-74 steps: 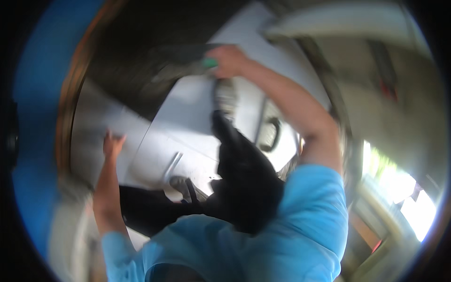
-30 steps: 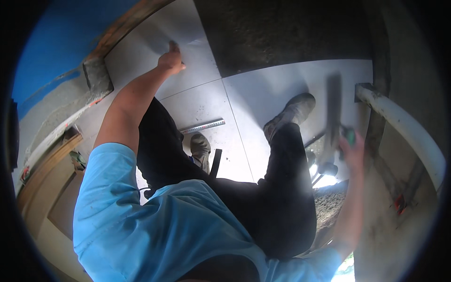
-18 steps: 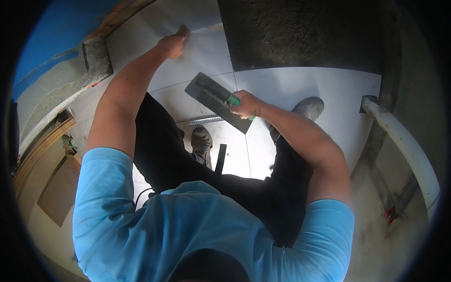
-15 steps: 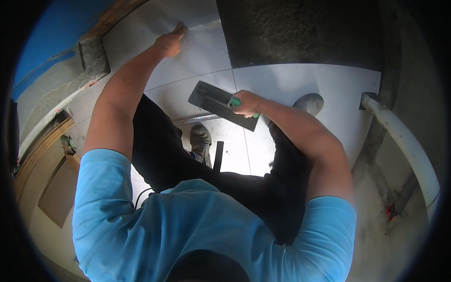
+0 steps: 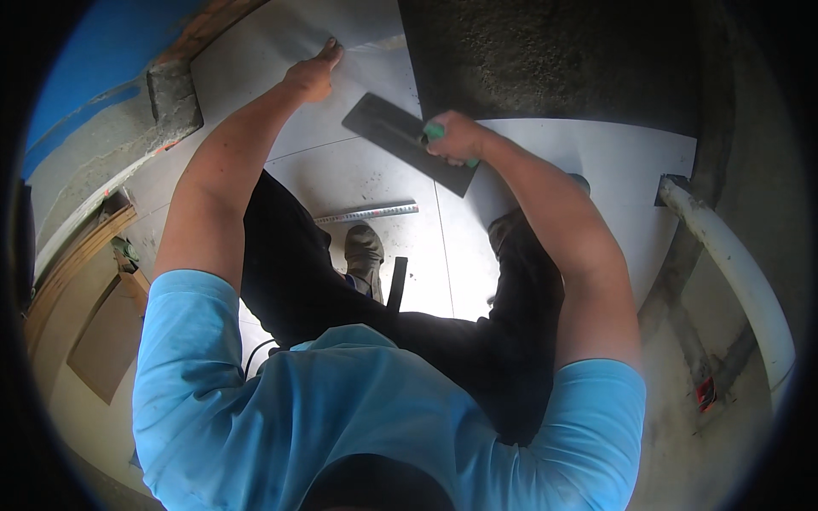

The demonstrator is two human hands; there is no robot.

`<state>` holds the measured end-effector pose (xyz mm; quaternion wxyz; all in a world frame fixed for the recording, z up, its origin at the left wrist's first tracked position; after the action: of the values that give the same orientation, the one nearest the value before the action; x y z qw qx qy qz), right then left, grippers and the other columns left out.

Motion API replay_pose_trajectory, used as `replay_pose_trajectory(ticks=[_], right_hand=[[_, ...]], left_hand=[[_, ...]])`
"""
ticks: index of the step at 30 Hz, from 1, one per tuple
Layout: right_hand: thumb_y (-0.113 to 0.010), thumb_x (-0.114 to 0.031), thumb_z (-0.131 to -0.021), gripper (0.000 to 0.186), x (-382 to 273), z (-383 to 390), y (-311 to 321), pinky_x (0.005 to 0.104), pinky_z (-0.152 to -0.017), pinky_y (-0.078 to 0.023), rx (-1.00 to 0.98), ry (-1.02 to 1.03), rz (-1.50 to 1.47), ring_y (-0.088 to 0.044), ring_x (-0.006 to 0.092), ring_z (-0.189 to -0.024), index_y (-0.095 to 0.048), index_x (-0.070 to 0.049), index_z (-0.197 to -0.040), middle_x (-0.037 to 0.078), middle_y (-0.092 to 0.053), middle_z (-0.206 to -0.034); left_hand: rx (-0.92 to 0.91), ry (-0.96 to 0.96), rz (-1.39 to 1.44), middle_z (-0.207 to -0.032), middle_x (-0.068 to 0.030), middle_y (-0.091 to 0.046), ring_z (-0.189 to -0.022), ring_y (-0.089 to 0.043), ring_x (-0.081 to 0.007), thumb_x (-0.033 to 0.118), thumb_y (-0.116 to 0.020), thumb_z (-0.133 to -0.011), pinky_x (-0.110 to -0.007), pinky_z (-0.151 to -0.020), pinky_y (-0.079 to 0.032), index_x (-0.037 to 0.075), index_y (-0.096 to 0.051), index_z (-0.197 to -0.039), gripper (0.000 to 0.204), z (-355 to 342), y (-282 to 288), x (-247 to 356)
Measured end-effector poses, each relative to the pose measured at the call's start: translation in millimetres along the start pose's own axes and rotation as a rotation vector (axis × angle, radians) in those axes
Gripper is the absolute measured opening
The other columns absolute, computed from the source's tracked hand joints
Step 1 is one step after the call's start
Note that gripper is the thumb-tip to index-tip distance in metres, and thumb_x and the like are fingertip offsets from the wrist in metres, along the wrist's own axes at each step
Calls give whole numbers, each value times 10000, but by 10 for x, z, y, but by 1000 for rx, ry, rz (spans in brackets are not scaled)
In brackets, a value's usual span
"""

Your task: The person is smoothing out mortar or cement on the floor to prepare for laying down floor tiles.

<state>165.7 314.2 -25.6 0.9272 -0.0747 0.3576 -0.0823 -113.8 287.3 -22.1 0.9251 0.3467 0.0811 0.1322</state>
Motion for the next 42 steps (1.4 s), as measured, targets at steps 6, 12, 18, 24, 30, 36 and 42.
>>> replay_pose_trajectory(ticks=[6,12,18,24,30,36,42], right_hand=[[-699,-119,-827,181,-115,69,341,295,-436,-440,118,26,-51,-547,130,-487,-630,-26,-966,42,-584,-645],[-727,-152,-846,191,-51,728,877,272,-498,-456,393,68,-97,-564,116,-567,-622,-37,-957,38,-611,-710],[-700,-207,-782,312,-390,1402,1556,432,-727,-496,551,163,591,-642,296,-769,-622,-53,-1042,141,-656,-803],[-645,-217,-808,330,-272,1405,1792,484,-837,-526,517,-89,1120,-648,398,-935,-621,-112,-1120,196,-684,-958],[-654,-177,-789,393,-202,1157,1606,483,-863,-521,424,-84,1127,-650,383,-973,-612,-121,-1176,188,-688,-1001],[-648,-117,-761,308,-298,1167,1463,467,-844,-529,248,-80,1285,-655,367,-970,-636,-105,-1068,153,-693,-1000],[-651,-81,-756,397,-502,1270,1000,442,-815,-543,166,-115,1390,-674,316,-961,-616,-130,-1148,118,-705,-950]], left_hand=[[-46,42,21,-1647,0,-37,-1333,-480,-281,65,-471,-831,-403,-1100,-417,181,-139,-1568,817,23,-23,-15],[3,47,43,-1648,4,-31,-1345,-468,-274,188,-576,-847,-438,-1130,-379,176,-120,-1570,855,50,51,74],[38,72,-14,-1648,-16,-46,-1356,-449,-276,340,-669,-813,-453,-1151,-348,154,-125,-1566,947,50,29,84],[-8,100,4,-1650,20,-14,-1369,-434,-293,319,-636,-823,-477,-1154,-340,161,-99,-1570,933,66,-44,63],[-50,131,-14,-1650,20,-4,-1372,-429,-292,320,-639,-829,-477,-1164,-323,164,-91,-1571,936,113,-1,101],[-39,121,4,-1650,20,7,-1372,-428,-285,319,-655,-833,-483,-1174,-303,175,-72,-1573,952,91,-3,82],[53,98,-1,-1648,2,-37,-1269,-514,-392,339,-686,-819,-459,-1141,-364,166,-107,-1566,961,39,-39,35]])
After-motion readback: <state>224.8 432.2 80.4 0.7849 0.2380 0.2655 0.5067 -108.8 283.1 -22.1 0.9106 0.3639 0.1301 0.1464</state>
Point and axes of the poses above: each hand's wrist, its own z-axis away from the middle knuckle, its own y-axis out of the back of the hand, x = y × z, the point moved 10 cm from there along -z, towards the middle knuckle
